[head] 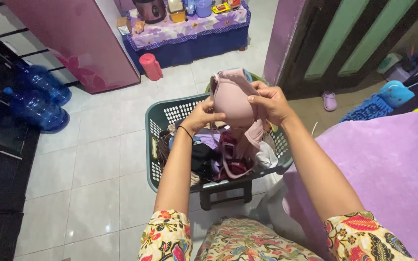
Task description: Folding various items of clothing from a laundry basket onto a surface.
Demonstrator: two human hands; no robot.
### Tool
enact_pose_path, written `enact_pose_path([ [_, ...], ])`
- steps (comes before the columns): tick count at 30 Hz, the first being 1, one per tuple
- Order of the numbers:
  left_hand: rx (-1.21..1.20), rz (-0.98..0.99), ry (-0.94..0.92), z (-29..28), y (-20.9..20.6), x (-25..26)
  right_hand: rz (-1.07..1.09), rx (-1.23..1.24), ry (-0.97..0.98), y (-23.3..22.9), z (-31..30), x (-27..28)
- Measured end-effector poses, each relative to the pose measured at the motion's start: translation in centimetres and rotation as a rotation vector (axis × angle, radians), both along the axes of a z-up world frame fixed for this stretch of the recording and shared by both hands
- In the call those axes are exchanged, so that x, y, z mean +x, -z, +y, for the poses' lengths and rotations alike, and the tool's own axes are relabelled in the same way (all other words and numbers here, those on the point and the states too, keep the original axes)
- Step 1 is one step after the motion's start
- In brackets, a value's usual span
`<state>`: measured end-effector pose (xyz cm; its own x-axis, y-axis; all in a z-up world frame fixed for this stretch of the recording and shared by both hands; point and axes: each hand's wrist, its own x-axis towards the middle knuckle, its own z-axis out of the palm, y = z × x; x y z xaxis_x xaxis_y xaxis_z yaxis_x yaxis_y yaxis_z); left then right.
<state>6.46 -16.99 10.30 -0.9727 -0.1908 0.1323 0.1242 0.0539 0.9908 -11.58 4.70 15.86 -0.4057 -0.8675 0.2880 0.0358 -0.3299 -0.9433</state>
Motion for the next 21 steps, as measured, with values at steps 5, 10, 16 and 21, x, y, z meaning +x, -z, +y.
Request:
enact_pose_path([
  [5,-0.029,-0.109,-0.212,1.3,-1.4,0.4,0.171,-0.015,0.050,-1.4,0.8,1.5],
  [10,-0.002,-0.042,-0.290,2.9,-1.6,1.1,0.088,0.184,0.033,0.4,1.5,2.5],
  [16,-0.731,0.348,-0.763,7.7,0.8,0.8,0.527,0.539,0.674,6.2,1.6,4.2],
  [21,-0.899,0.352,-0.884,9.6,1.9,0.8,0.131,-0.089,0.410,3.3,3.9,5.4],
])
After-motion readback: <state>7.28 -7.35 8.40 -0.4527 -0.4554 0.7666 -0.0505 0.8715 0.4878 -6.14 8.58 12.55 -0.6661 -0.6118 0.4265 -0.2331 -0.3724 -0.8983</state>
